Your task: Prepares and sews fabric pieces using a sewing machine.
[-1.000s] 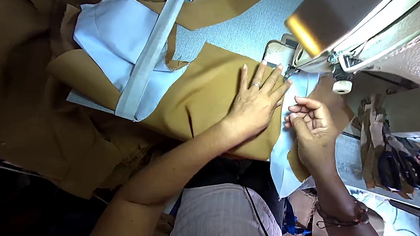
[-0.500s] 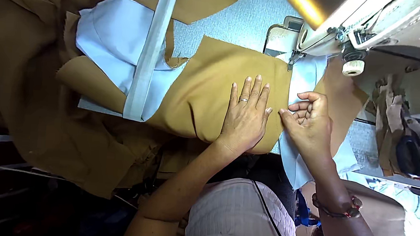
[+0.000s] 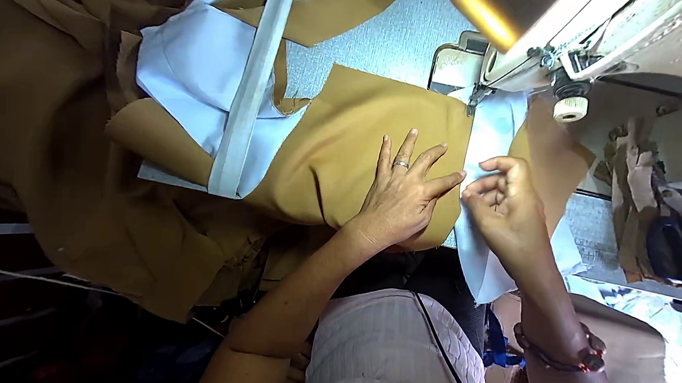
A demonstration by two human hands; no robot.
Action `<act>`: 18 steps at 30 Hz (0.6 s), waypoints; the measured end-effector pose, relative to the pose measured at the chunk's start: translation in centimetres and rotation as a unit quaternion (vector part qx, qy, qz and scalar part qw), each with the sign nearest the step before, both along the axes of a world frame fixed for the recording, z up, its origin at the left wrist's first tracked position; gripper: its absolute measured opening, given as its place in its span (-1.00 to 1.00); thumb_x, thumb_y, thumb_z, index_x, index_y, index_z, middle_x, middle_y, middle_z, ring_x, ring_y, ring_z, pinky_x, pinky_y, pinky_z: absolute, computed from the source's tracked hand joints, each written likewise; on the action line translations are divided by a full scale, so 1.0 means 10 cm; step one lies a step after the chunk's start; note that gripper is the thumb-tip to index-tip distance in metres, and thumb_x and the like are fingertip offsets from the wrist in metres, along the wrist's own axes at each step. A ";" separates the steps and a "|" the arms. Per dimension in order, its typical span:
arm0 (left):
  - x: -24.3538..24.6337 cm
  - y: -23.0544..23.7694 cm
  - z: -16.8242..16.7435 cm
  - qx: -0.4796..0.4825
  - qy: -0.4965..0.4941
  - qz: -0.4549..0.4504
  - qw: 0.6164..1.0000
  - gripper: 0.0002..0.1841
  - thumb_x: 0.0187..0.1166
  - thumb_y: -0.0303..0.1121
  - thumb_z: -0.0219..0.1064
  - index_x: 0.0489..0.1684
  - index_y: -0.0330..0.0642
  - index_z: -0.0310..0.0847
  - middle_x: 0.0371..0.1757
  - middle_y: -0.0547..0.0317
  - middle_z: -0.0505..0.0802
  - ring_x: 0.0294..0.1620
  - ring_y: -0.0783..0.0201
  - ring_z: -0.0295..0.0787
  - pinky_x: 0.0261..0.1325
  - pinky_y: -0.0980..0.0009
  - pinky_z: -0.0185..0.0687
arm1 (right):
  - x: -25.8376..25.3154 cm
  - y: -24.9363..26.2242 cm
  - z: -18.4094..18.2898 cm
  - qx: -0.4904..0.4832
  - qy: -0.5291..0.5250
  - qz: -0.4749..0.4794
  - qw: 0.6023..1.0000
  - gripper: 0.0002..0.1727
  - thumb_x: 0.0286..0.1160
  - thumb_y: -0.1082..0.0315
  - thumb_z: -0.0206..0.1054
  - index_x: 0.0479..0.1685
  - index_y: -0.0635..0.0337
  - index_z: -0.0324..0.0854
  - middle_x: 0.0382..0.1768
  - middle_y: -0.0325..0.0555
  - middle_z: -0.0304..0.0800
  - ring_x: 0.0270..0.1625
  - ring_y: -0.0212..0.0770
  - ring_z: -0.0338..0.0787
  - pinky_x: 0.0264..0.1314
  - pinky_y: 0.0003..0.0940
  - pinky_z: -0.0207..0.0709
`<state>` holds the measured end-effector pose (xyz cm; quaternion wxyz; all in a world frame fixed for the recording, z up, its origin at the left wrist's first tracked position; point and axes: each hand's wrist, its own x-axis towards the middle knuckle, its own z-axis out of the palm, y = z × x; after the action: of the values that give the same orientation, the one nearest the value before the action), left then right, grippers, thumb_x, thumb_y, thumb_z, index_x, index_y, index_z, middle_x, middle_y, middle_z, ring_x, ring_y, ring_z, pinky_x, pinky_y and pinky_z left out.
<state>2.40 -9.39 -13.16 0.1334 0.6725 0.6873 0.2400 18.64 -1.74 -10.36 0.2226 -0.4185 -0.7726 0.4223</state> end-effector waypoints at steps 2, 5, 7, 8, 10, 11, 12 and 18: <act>0.01 0.00 -0.01 -0.007 0.009 -0.004 1.000 -0.52 0.67 -0.35 0.12 0.50 0.34 0.68 0.75 -0.02 0.47 0.84 -0.45 -0.04 0.68 -0.60 -0.50 | 0.03 -0.07 -0.06 -0.035 0.083 -0.034 0.995 -0.52 0.50 0.58 0.21 0.42 0.25 0.30 -0.11 -0.19 0.68 -0.46 -0.52 0.65 -0.42 -0.60 0.59; 0.00 0.01 -0.08 0.009 0.020 -0.005 1.000 -0.50 0.68 -0.36 0.08 0.51 0.38 0.66 0.74 -0.03 0.50 0.80 -0.50 0.05 0.64 -0.64 -0.42 | 0.08 -0.15 -0.20 -0.077 0.121 -0.064 0.988 -0.59 0.57 0.58 0.16 0.38 0.26 0.29 -0.09 -0.19 0.66 -0.47 -0.55 0.67 -0.44 -0.64 0.61; 0.00 0.01 -0.08 0.012 0.026 -0.003 1.000 -0.50 0.69 -0.36 0.07 0.52 0.40 0.64 0.73 -0.02 0.50 0.80 -0.51 0.06 0.63 -0.64 -0.41 | 0.14 -0.15 -0.22 -0.050 0.090 -0.061 0.993 -0.60 0.56 0.58 0.15 0.37 0.28 0.32 -0.11 -0.16 0.64 -0.45 -0.54 0.66 -0.43 -0.63 0.59; 0.01 0.01 -0.08 0.011 0.026 -0.002 1.000 -0.49 0.69 -0.37 0.07 0.53 0.39 0.64 0.74 -0.01 0.49 0.80 -0.50 0.04 0.64 -0.63 -0.42 | 0.16 -0.15 -0.21 -0.037 0.075 -0.057 0.995 -0.60 0.54 0.57 0.16 0.36 0.27 0.33 -0.12 -0.16 0.64 -0.44 -0.53 0.66 -0.43 -0.63 0.59; 0.02 -0.01 -0.02 -0.003 0.025 0.000 1.000 -0.48 0.66 -0.40 0.11 0.53 0.36 0.64 0.76 -0.01 0.46 0.83 -0.49 -0.02 0.66 -0.61 -0.47 | 0.14 -0.17 -0.19 0.006 0.041 -0.044 0.998 -0.60 0.50 0.53 0.22 0.33 0.24 0.37 -0.18 -0.17 0.64 -0.46 -0.55 0.62 -0.44 -0.66 0.52; 0.02 -0.01 0.00 -0.012 0.025 0.002 1.000 -0.48 0.66 -0.40 0.13 0.54 0.36 0.64 0.77 0.01 0.44 0.84 -0.48 -0.04 0.67 -0.60 -0.48 | 0.12 -0.18 -0.18 0.032 0.021 -0.037 0.999 -0.61 0.50 0.48 0.27 0.31 0.22 0.39 -0.20 -0.17 0.65 -0.50 -0.55 0.57 -0.48 -0.68 0.45; 0.03 -0.01 0.01 -0.016 0.024 0.003 1.000 -0.49 0.66 -0.40 0.14 0.54 0.36 0.64 0.78 0.01 0.44 0.84 -0.47 -0.05 0.67 -0.59 -0.49 | 0.09 -0.19 -0.17 0.055 0.004 -0.028 0.998 -0.60 0.49 0.45 0.34 0.29 0.22 0.39 -0.21 -0.15 0.67 -0.53 -0.51 0.53 -0.53 -0.65 0.39; -0.05 -0.04 -0.01 0.027 -0.023 -0.029 0.999 -0.50 0.48 -0.52 0.19 0.29 0.22 0.84 0.63 -0.04 0.61 0.81 -0.43 0.08 0.68 -0.58 -0.44 | -0.03 -0.22 -0.09 0.074 -0.079 -0.019 0.994 -0.54 0.42 0.42 0.43 0.30 0.19 0.40 -0.47 -0.19 0.64 -0.60 -0.24 0.53 -0.59 -0.28 0.38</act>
<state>1.93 -9.75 -13.27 0.1377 0.6901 0.6573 0.2697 18.34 -3.97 -11.28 0.1993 -0.4480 -0.8088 0.3248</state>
